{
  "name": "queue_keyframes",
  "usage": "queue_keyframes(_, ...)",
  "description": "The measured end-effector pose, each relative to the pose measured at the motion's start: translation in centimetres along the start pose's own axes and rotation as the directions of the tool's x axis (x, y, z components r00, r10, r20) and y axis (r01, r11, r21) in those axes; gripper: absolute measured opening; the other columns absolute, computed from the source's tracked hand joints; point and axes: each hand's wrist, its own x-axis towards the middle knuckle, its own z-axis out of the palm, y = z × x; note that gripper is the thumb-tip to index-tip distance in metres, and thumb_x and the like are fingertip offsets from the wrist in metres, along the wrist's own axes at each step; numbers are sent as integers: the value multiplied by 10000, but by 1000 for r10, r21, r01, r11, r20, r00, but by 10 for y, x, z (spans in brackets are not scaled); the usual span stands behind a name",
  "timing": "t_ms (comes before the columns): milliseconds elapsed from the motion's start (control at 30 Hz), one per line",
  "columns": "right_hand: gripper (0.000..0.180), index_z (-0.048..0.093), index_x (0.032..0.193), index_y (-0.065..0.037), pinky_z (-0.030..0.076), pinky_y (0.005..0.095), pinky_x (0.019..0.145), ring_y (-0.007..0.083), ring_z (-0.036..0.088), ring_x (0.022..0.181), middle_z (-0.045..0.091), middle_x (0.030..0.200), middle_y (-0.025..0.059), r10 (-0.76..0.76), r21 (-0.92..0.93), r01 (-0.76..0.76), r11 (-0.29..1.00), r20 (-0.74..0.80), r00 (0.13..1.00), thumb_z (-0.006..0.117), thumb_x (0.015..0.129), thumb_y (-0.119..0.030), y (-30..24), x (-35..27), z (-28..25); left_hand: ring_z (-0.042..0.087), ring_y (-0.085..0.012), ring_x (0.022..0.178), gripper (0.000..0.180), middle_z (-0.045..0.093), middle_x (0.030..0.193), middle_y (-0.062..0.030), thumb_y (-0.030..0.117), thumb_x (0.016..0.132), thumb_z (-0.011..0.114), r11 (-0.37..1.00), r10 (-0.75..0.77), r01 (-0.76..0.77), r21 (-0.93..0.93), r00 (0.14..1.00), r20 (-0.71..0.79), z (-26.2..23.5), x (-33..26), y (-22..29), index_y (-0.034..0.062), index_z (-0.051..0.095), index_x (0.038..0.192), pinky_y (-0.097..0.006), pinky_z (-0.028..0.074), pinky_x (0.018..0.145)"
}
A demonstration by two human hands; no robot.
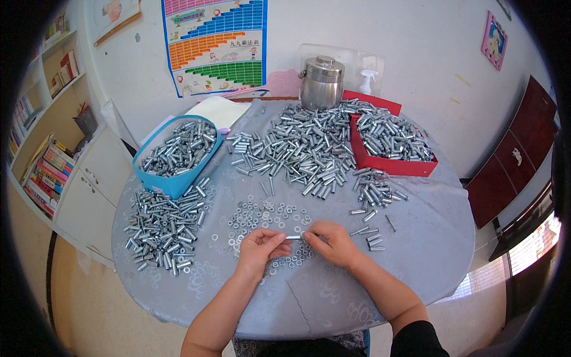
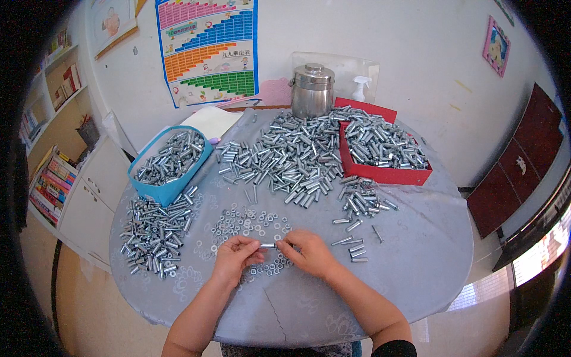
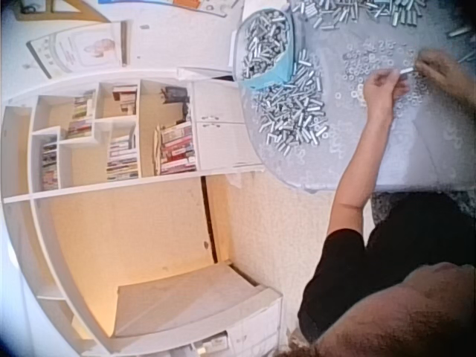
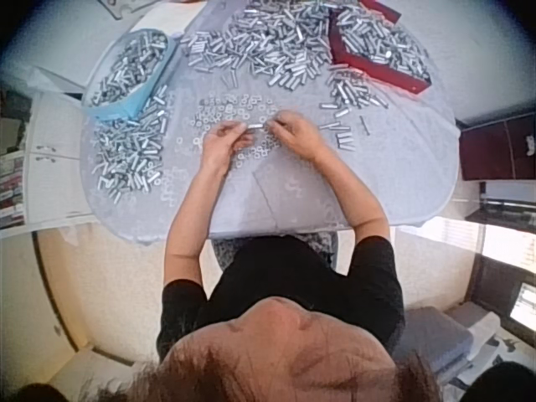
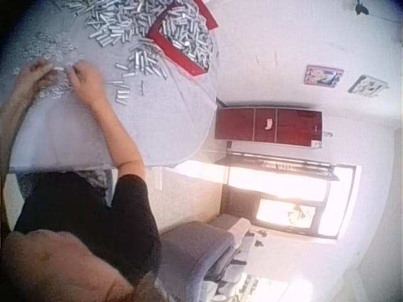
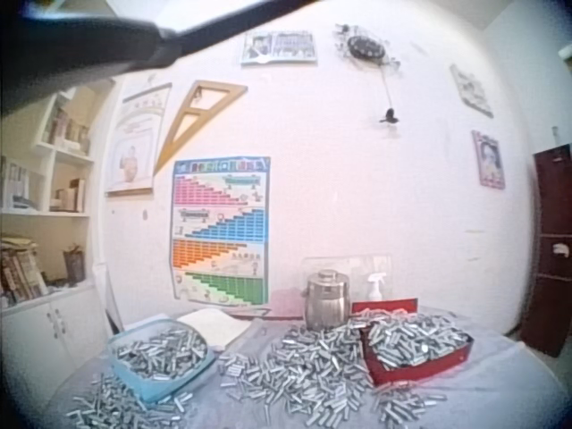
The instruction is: The person sits at a table and repeatedly picks up metal bolts and washers. They thread the washers onto the bolts by hand and place the assembled units into a red box. The process is repetitive and involves handling small hardware components one at a time.
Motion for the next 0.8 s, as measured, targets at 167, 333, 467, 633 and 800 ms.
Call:
queue_keyframes(167, 231, 602, 854, -6, 427, 249, 618, 117, 532, 648, 575, 675, 50, 334, 283, -308, 908, -45, 942, 507, 881, -214, -2, 0, 9, 627, -188, 648, 104, 630, 809, -156, 64, 803, 614, 998, 19, -17, -57, 999, 31, 0, 1, -2, -4, 547, 844, -277, 549, 587)
queue_keyframes(333, 235, 608, 952, -16, 432, 233, 624, 109, 536, 651, 596, 737, 44, 180, 396, -158, 905, -19, 983, 480, 901, -206, -5, 1, 9, 626, -187, 647, 119, 627, 811, -162, 73, 806, 613, 994, 19, -28, -106, 996, -87, -2, 1, 0, -5, 539, 858, -268, 545, 588)
queue_keyframes(467, 278, 596, 1022, -16, 442, 244, 617, 114, 554, 674, 612, 772, 59, 257, 439, -240, 866, 21, 966, 473, 907, -237, -7, 0, 10, 619, -177, 647, 121, 622, 814, -156, 82, 811, 608, 994, 24, -34, -104, 995, -95, -2, 2, 2, 6, 530, 864, -252, 540, 585)
queue_keyframes(633, 295, 598, 1017, 1, 445, 240, 614, 95, 539, 669, 608, 771, 45, 244, 479, -237, 845, 49, 968, 456, 915, -236, -3, -1, 6, 617, -173, 657, 119, 618, 815, -158, 80, 814, 605, 996, 21, -30, -83, 994, -111, -1, 2, 0, 12, 525, 869, -258, 539, 589)
queue_keyframes(800, 293, 601, 1010, -5, 446, 239, 606, 89, 528, 659, 607, 785, 40, 242, 494, -220, 841, 20, 970, 463, 910, -243, -7, 1, 7, 616, -173, 639, 118, 620, 814, -157, 84, 813, 605, 997, 37, -46, -69, 992, -118, -2, 1, 0, 15, 528, 868, -269, 540, 589)
